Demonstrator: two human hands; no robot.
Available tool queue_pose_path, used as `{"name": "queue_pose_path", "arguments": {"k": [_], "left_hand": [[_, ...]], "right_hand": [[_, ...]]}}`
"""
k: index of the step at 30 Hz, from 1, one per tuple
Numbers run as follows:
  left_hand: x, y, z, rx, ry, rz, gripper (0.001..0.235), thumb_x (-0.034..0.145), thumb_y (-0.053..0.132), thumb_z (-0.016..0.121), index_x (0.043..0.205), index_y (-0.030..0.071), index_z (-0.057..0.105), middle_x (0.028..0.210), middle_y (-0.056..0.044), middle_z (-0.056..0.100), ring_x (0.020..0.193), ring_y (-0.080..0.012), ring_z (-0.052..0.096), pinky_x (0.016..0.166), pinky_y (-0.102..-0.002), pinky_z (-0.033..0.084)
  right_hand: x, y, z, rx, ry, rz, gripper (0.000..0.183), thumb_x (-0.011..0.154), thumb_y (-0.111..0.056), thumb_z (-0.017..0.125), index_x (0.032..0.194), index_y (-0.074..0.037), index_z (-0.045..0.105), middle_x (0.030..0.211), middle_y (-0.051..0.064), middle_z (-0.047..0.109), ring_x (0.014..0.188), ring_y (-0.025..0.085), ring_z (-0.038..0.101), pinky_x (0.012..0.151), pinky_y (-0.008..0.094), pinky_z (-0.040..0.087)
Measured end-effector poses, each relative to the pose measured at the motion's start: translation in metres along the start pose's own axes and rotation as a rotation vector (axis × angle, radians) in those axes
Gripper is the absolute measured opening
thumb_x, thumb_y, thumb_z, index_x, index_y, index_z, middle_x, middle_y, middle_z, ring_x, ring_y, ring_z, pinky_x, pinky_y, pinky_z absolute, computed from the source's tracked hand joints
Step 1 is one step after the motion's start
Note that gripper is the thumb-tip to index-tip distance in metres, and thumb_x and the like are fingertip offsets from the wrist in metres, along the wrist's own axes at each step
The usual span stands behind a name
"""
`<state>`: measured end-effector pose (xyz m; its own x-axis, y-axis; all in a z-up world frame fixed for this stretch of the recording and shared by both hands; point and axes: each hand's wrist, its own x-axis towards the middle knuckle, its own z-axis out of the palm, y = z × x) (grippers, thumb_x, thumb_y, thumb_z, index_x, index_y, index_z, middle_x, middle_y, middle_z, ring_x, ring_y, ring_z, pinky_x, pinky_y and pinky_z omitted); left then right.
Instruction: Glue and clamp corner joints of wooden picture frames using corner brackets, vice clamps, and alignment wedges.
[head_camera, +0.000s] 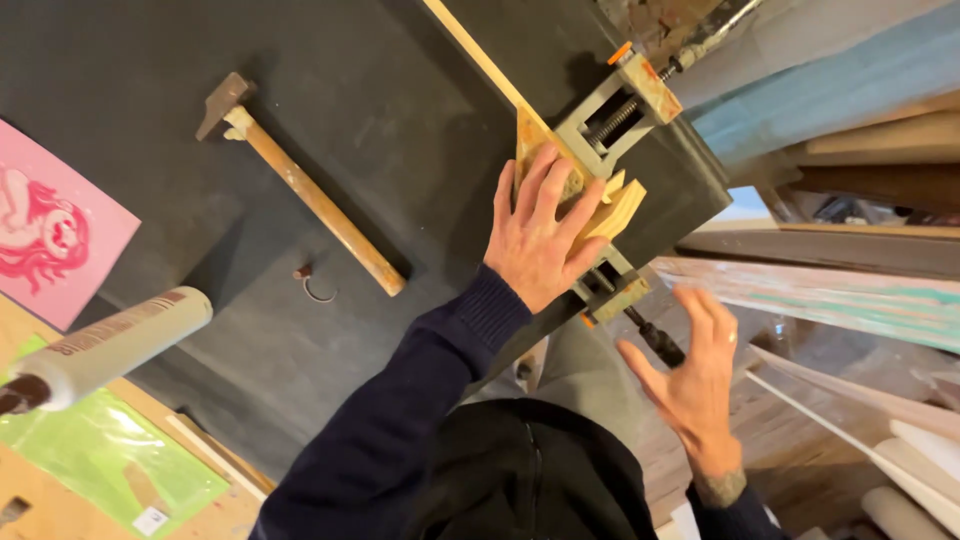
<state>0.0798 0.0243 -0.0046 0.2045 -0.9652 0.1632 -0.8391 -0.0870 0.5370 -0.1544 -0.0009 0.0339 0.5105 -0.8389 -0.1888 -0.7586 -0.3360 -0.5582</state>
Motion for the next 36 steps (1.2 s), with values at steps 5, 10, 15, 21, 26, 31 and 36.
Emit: {"name": "queue_pose_path", "arguments": {"k": [5, 10, 15, 21, 26, 31, 36], "left_hand": [[-0.011, 0.005, -0.048, -0.215, -0.001, -0.104, 0.061, 0.095, 0.031, 0.074, 0.148, 0.009, 0.054, 0.152, -0.014, 0.047, 0.147, -0.0342, 0.044, 0.121, -0.054, 0.038], [-0.071, -0.013, -0.065, -0.377, -0.035, -0.377, 0.046, 0.09, 0.015, 0.073, 0.134, 0.005, 0.062, 0.132, -0.012, 0.062, 0.12, -0.032, 0.064, 0.102, -0.039, 0.053], [-0.107, -0.038, -0.046, -0.733, -0.341, -0.699, 0.031, 0.094, 0.012, 0.067, 0.124, 0.002, 0.07, 0.112, -0.008, 0.073, 0.1, -0.0207, 0.075, 0.088, -0.032, 0.06], [-0.113, -0.05, -0.035, -0.99, -0.45, -0.803, 0.034, 0.096, 0.011, 0.067, 0.128, 0.0, 0.067, 0.11, -0.007, 0.076, 0.097, -0.0114, 0.071, 0.086, -0.028, 0.059], [-0.114, -0.049, -0.028, -0.994, -0.418, -0.843, 0.035, 0.094, 0.011, 0.069, 0.127, -0.002, 0.067, 0.113, -0.007, 0.075, 0.097, -0.0118, 0.071, 0.087, -0.028, 0.059], [-0.107, -0.048, -0.027, -1.024, -0.413, -0.841, 0.034, 0.096, 0.012, 0.068, 0.127, -0.002, 0.067, 0.113, -0.007, 0.075, 0.099, -0.0122, 0.072, 0.088, -0.028, 0.059], [-0.104, -0.047, -0.026, -1.033, -0.429, -0.902, 0.031, 0.098, 0.012, 0.067, 0.125, -0.002, 0.068, 0.112, -0.008, 0.077, 0.1, -0.0128, 0.073, 0.089, -0.028, 0.058]], "right_hand": [[0.053, -0.05, 0.014, 0.025, 0.037, -0.298, 0.107, 0.069, -0.027, 0.094, 0.152, 0.007, 0.037, 0.156, 0.028, 0.04, 0.143, 0.044, 0.042, 0.117, 0.051, 0.036], [0.056, -0.044, 0.026, 0.003, 0.008, -0.229, 0.103, 0.072, -0.025, 0.095, 0.152, 0.006, 0.039, 0.155, 0.023, 0.044, 0.141, 0.041, 0.045, 0.117, 0.048, 0.038], [0.056, -0.044, 0.03, 0.055, 0.02, -0.23, 0.097, 0.072, -0.018, 0.094, 0.151, 0.004, 0.042, 0.153, 0.022, 0.048, 0.138, 0.04, 0.049, 0.115, 0.047, 0.043], [0.053, -0.045, 0.034, 0.087, 0.062, -0.25, 0.079, 0.071, -0.008, 0.092, 0.14, 0.002, 0.055, 0.143, 0.018, 0.057, 0.132, 0.039, 0.056, 0.11, 0.046, 0.049], [0.051, -0.043, 0.036, 0.103, 0.054, -0.24, 0.068, 0.072, -0.007, 0.09, 0.133, 0.001, 0.06, 0.139, 0.018, 0.06, 0.13, 0.037, 0.058, 0.11, 0.046, 0.049], [0.051, -0.039, 0.036, 0.111, 0.042, -0.244, 0.067, 0.073, -0.007, 0.089, 0.133, 0.001, 0.061, 0.139, 0.017, 0.061, 0.129, 0.038, 0.059, 0.108, 0.046, 0.05], [0.052, -0.04, 0.036, 0.116, 0.045, -0.249, 0.067, 0.073, -0.008, 0.09, 0.133, 0.001, 0.062, 0.138, 0.017, 0.061, 0.128, 0.037, 0.06, 0.108, 0.046, 0.05]]}}
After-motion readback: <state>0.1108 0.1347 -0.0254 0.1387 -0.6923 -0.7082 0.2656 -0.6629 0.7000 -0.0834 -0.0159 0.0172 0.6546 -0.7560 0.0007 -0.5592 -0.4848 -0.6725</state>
